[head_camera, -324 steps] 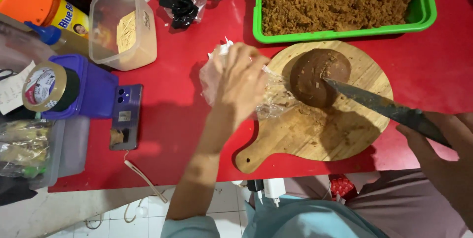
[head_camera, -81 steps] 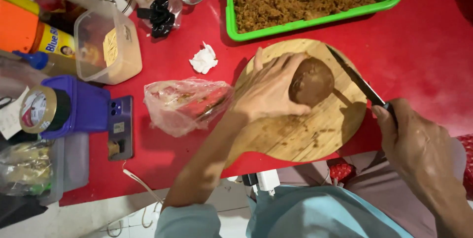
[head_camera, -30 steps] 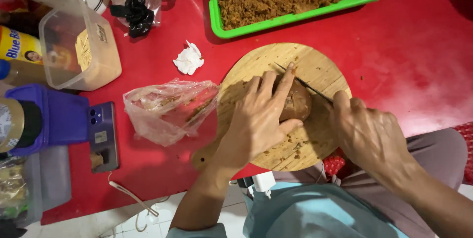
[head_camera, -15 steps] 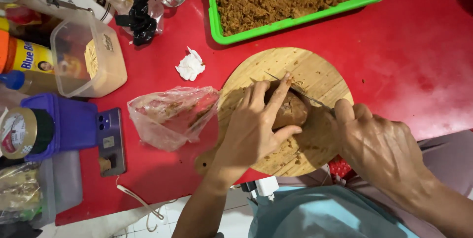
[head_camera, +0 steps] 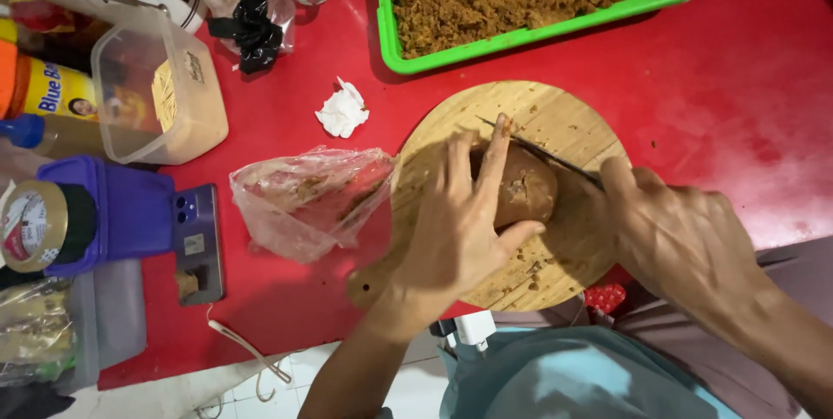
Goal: Shaving a block of palm sugar with a knife on a wooden cutting board
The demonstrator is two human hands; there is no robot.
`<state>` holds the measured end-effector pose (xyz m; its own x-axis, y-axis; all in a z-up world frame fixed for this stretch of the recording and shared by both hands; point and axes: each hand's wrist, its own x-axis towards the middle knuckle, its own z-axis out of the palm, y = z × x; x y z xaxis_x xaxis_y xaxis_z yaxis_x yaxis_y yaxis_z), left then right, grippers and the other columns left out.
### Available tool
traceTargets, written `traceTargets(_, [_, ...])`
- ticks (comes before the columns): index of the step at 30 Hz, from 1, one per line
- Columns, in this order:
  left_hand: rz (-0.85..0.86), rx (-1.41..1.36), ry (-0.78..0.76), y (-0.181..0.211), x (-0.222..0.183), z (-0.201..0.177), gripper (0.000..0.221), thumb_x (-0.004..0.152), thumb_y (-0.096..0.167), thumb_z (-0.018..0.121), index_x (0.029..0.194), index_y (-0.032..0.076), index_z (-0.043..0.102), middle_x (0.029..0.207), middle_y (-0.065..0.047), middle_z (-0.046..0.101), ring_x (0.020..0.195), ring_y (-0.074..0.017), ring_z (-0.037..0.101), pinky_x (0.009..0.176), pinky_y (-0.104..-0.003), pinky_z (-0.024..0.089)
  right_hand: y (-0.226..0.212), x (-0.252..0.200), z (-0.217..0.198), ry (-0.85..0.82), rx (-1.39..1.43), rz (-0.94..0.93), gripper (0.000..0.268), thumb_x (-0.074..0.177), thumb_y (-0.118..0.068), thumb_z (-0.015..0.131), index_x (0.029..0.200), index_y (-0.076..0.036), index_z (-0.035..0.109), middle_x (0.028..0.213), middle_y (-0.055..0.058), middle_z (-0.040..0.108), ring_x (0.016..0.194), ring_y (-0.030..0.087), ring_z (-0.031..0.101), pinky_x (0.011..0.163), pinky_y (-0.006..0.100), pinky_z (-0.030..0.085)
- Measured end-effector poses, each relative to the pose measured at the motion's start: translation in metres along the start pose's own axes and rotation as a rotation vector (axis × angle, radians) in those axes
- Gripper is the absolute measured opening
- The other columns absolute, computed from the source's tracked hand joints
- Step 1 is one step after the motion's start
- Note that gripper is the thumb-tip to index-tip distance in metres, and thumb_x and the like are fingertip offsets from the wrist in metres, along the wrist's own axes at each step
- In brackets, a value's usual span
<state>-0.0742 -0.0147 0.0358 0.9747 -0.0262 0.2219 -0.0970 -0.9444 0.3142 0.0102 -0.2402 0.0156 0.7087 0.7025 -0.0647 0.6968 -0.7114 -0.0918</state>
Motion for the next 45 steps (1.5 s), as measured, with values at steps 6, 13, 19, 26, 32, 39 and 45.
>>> traceTargets(6, [0.102,0.318,-0.03,0.001,-0.001,-0.007,0.114,0.085,0.071,0.085,0.161,0.005,0.034,0.171,-0.013,0.028,0.161,-0.0328,0.023,0.128,-0.071,0.013,-0.008,-0.014,-0.011,0.045,-0.137,0.048,0.02,0.106,-0.035,0.048,0.102,-0.016,0.042,0.068,0.007,0.063,0.043,0.033,0.062,0.037,0.045,0.041])
traceTargets(13, [0.162,0.235,0.037,-0.003,0.006,-0.011,0.109,0.078,0.065,0.086,0.153,-0.003,0.045,0.161,-0.02,0.046,0.154,-0.0308,0.037,0.123,-0.078,0.014,-0.01,-0.007,-0.008,0.027,-0.141,0.021,0.011,0.106,-0.025,0.047,0.106,-0.015,0.043,0.07,0.007,0.063,0.04,0.029,0.064,0.034,0.044,0.045])
traceTargets(19, [0.184,0.214,0.029,-0.005,0.007,-0.011,0.104,0.078,0.062,0.084,0.149,-0.007,0.049,0.159,-0.022,0.046,0.152,-0.0307,0.04,0.122,-0.078,0.016,-0.012,-0.004,-0.007,0.007,-0.138,0.018,0.011,0.098,-0.006,0.048,0.098,-0.014,0.041,0.07,0.006,0.057,0.04,0.028,0.064,0.034,0.044,0.045])
traceTargets(26, [0.117,0.161,-0.035,-0.015,0.009,0.001,0.111,0.079,0.07,0.078,0.155,-0.002,0.041,0.165,-0.018,0.039,0.156,-0.0259,0.034,0.123,-0.078,0.003,-0.011,0.006,0.009,0.143,-0.229,-0.01,0.008,0.106,-0.019,0.046,0.098,-0.017,0.046,0.071,0.006,0.058,0.044,0.025,0.065,0.034,0.041,0.046])
traceTargets(32, [0.039,0.167,-0.23,-0.019,0.023,0.001,0.123,0.072,0.079,0.071,0.159,0.004,0.029,0.168,-0.01,0.03,0.159,-0.0255,0.013,0.117,-0.079,-0.008,0.002,0.022,0.023,0.069,-0.141,-0.008,0.014,0.112,-0.026,0.043,0.103,-0.014,0.041,0.062,0.002,0.06,0.036,0.021,0.054,0.03,0.038,0.04])
traceTargets(39, [0.058,0.445,0.019,0.019,0.003,-0.025,0.114,0.078,0.074,0.083,0.158,0.002,0.044,0.168,-0.013,0.034,0.158,-0.0276,0.024,0.115,-0.086,0.013,-0.005,-0.009,-0.007,0.078,-0.167,0.02,0.011,0.101,-0.021,0.052,0.104,-0.017,0.043,0.073,0.005,0.061,0.042,0.033,0.061,0.038,0.045,0.044])
traceTargets(45, [0.064,0.309,-0.002,0.006,-0.004,-0.007,0.122,0.079,0.068,0.095,0.16,0.002,0.032,0.17,-0.014,0.032,0.16,-0.0253,0.027,0.125,-0.076,0.013,-0.02,-0.01,-0.012,0.005,-0.175,0.08,0.015,0.105,-0.034,0.048,0.101,-0.02,0.045,0.079,0.002,0.063,0.058,0.03,0.073,0.039,0.046,0.048])
